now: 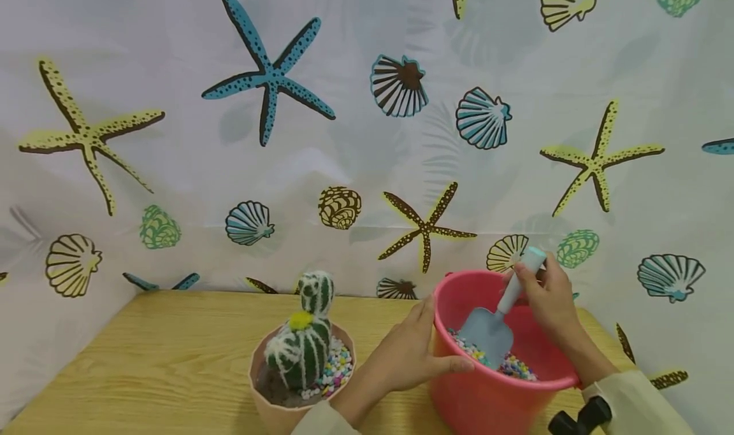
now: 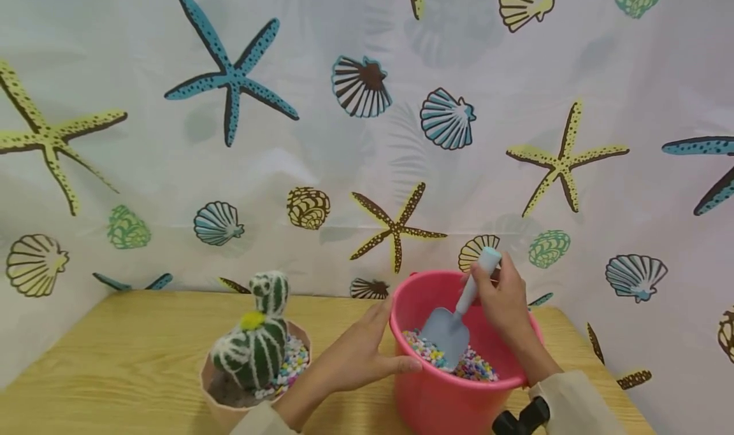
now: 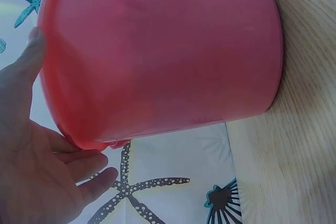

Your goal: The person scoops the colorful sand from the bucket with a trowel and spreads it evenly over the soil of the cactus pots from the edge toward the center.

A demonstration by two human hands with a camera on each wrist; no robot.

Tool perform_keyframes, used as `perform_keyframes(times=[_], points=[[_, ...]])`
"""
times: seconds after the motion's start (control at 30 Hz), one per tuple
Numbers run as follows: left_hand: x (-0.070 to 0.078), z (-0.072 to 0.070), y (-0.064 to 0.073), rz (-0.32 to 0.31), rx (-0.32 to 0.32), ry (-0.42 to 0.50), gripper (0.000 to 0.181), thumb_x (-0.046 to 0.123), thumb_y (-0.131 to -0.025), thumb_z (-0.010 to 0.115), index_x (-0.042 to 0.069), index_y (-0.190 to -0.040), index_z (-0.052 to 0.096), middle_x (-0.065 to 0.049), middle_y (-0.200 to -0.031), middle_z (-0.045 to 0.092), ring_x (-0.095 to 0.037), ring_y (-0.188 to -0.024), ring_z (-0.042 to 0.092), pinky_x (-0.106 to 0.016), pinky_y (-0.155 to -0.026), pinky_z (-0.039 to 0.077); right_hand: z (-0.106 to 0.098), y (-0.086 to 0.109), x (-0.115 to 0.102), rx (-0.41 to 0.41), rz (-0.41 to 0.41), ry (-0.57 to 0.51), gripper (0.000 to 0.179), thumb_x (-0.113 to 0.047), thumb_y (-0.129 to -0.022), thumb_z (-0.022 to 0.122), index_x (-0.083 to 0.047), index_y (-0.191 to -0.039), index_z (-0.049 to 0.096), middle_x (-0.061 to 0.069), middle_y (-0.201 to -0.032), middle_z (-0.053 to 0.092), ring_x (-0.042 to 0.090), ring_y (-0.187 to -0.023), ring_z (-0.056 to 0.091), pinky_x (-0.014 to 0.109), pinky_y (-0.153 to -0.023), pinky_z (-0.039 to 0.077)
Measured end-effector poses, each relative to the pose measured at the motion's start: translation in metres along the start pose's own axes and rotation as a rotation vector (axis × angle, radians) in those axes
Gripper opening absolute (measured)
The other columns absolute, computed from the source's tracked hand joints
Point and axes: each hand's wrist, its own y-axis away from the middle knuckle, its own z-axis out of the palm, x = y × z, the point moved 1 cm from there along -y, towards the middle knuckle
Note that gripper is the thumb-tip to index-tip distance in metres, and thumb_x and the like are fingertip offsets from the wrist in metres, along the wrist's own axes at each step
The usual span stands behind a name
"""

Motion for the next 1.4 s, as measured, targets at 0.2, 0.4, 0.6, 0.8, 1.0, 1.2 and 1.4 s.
perform_keyframes(times=[0.2,0.4,0.6,0.8,1.0,1.2,1.4], points=[[-0.001,-0.001,-0.001,-0.005,0.009,-0.011,0.112,0.065,-0.075,0.067,0.008,-0.154,0.011,-0.015,-0.152,0.032,-0.036,-0.125,0.051,-0.050,-0.100,0.045,0.000,-0.004,0.002,0.081,0.010,0.255,0.031,-0.021,-0.100,0.050,0.004,-0.117,0.042,0.025,-0.104,0.066,0.032,-0.093,0.068,0.045,-0.080,0.057],[-0.001,-0.001,-0.001,-0.017,0.004,-0.014,0.113,0.066,-0.075,0.067,0.007,-0.154,0.011,-0.016,-0.153,0.032,-0.036,-0.127,0.050,-0.050,-0.100,0.045,0.004,-0.002,0.002,-0.076,-0.012,0.346,0.030,-0.017,-0.100,0.050,0.005,-0.116,0.039,0.027,-0.101,0.065,0.045,-0.099,0.064,0.057,-0.082,0.053],[-0.001,-0.002,-0.001,-0.008,-0.004,-0.011,0.112,0.065,-0.076,0.067,0.006,-0.153,0.011,-0.016,-0.153,0.030,-0.035,-0.129,0.047,-0.050,-0.101,0.044,0.005,0.003,0.000,-0.093,0.010,0.152,0.030,-0.016,-0.101,0.048,0.004,-0.121,0.040,0.024,-0.097,0.067,0.017,-0.080,0.068,0.030,-0.064,0.058],[0.000,0.000,-0.002,0.016,-0.004,0.005,0.112,0.061,-0.076,0.070,0.007,-0.154,0.010,-0.014,-0.153,0.031,-0.031,-0.129,0.047,-0.048,-0.101,0.045,0.000,0.004,0.002,-0.046,0.142,-0.154,0.032,-0.023,-0.103,0.042,0.004,-0.120,0.036,-0.004,-0.088,0.068,0.001,-0.074,0.067,0.025,-0.064,0.058],[0.000,0.002,-0.002,0.004,-0.017,0.024,0.112,0.062,-0.075,0.070,0.010,-0.154,0.010,-0.013,-0.152,0.032,-0.031,-0.126,0.050,-0.049,-0.099,0.047,-0.006,0.004,0.007,-0.052,0.296,-0.285,0.037,-0.030,-0.103,0.039,0.001,-0.124,0.034,-0.017,-0.083,0.067,0.003,-0.076,0.069,0.025,-0.067,0.058],[-0.001,0.001,-0.001,0.001,-0.013,0.041,0.111,0.061,-0.076,0.070,0.010,-0.154,0.010,-0.012,-0.153,0.031,-0.033,-0.128,0.049,-0.051,-0.099,0.046,-0.011,0.004,0.011,-0.066,0.431,-0.382,0.040,-0.032,-0.103,0.037,-0.001,-0.128,0.033,-0.014,-0.084,0.068,0.006,-0.076,0.070,0.025,-0.067,0.058],[-0.001,0.001,0.000,0.005,-0.018,0.074,0.110,0.060,-0.077,0.069,0.012,-0.155,0.007,-0.012,-0.155,0.027,-0.034,-0.129,0.047,-0.052,-0.100,0.045,-0.016,0.004,0.015,-0.043,0.499,-0.441,0.036,-0.034,-0.103,0.034,-0.005,-0.125,0.036,-0.011,-0.084,0.067,0.005,-0.077,0.070,0.026,-0.070,0.058]])
